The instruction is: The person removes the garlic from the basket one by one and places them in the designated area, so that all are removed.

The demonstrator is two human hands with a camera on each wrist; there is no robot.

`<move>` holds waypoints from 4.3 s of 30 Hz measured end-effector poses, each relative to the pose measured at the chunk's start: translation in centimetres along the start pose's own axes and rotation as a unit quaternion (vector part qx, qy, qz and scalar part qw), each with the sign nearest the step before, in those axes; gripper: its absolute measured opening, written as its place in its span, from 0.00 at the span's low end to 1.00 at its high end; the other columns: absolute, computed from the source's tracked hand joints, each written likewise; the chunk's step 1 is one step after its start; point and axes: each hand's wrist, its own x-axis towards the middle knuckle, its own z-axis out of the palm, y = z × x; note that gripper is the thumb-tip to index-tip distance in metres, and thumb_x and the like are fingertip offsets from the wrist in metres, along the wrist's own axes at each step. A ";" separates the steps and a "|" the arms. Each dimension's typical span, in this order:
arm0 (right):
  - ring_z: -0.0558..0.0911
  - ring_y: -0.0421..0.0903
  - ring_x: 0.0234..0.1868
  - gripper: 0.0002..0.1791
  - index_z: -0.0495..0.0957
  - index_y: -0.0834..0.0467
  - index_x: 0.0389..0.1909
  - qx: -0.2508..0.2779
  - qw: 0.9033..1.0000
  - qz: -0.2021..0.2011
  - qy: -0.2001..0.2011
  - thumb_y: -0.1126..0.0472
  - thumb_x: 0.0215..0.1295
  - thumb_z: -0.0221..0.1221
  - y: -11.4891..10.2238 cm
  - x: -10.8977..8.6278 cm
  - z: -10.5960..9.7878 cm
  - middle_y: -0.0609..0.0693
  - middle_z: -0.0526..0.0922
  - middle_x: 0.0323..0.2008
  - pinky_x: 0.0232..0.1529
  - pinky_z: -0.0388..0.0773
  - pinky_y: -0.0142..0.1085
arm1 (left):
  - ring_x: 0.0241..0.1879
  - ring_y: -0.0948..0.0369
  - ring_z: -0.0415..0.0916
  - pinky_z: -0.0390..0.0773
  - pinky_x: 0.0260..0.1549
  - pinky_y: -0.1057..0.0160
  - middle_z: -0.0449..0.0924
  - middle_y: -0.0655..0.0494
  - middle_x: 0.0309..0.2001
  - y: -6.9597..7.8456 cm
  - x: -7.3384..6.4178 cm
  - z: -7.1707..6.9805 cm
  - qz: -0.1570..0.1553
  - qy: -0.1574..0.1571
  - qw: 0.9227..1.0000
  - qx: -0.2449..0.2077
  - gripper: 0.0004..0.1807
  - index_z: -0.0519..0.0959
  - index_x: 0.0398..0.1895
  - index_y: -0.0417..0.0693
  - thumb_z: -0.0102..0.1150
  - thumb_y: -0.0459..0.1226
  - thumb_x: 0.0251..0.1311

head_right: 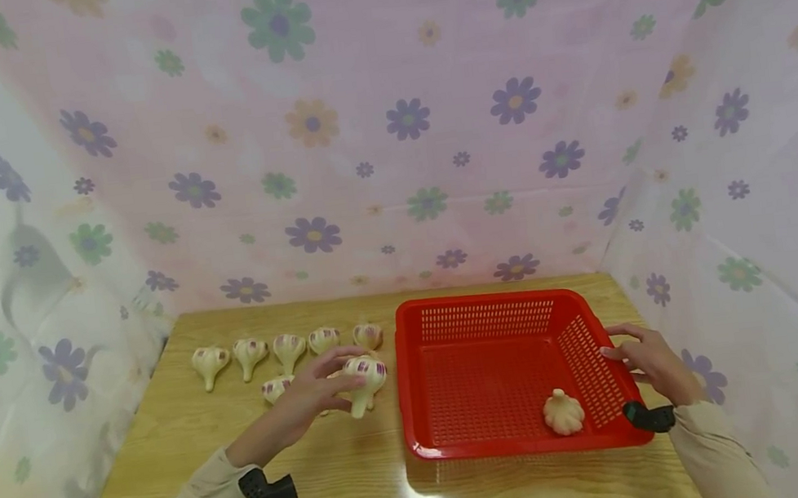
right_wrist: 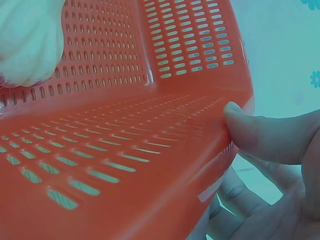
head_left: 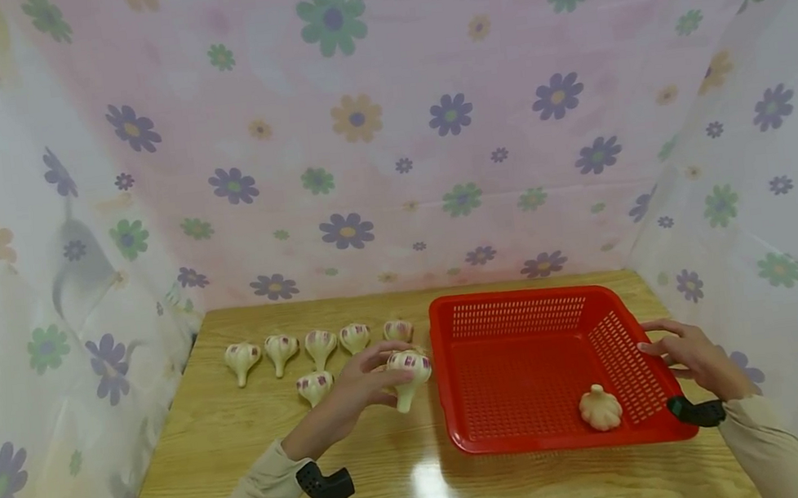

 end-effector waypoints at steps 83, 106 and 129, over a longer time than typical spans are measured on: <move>0.83 0.49 0.35 0.38 0.52 0.68 0.68 0.031 0.999 0.012 0.014 0.54 0.66 0.57 0.6 0.4 0.0 0.43 0.81 0.35 0.38 0.80 0.44 | 0.45 0.56 0.74 0.73 0.47 0.50 0.67 0.57 0.56 -1.1 -5.8 -13.9 -0.044 0.149 0.988 0.005 0.34 0.57 0.71 0.45 0.56 0.43 0.65; 0.84 0.50 0.36 0.36 0.54 0.66 0.68 0.037 0.999 0.013 0.018 0.54 0.67 0.57 0.6 0.2 0.3 0.42 0.82 0.34 0.38 0.80 0.44 | 0.40 0.60 0.75 0.77 0.41 0.57 0.69 0.57 0.55 -6.7 -6.4 -19.7 -0.071 0.188 0.977 0.077 0.36 0.58 0.71 0.45 0.59 0.45 0.63; 0.83 0.50 0.37 0.39 0.53 0.67 0.69 0.012 1.000 -0.006 0.010 0.50 0.67 0.57 0.8 0.4 0.1 0.45 0.82 0.37 0.39 0.80 0.44 | 0.42 0.55 0.72 0.77 0.37 0.58 0.66 0.50 0.58 -8.3 -5.6 -19.7 -0.114 0.222 0.963 0.105 0.42 0.66 0.66 0.53 0.71 0.51 0.46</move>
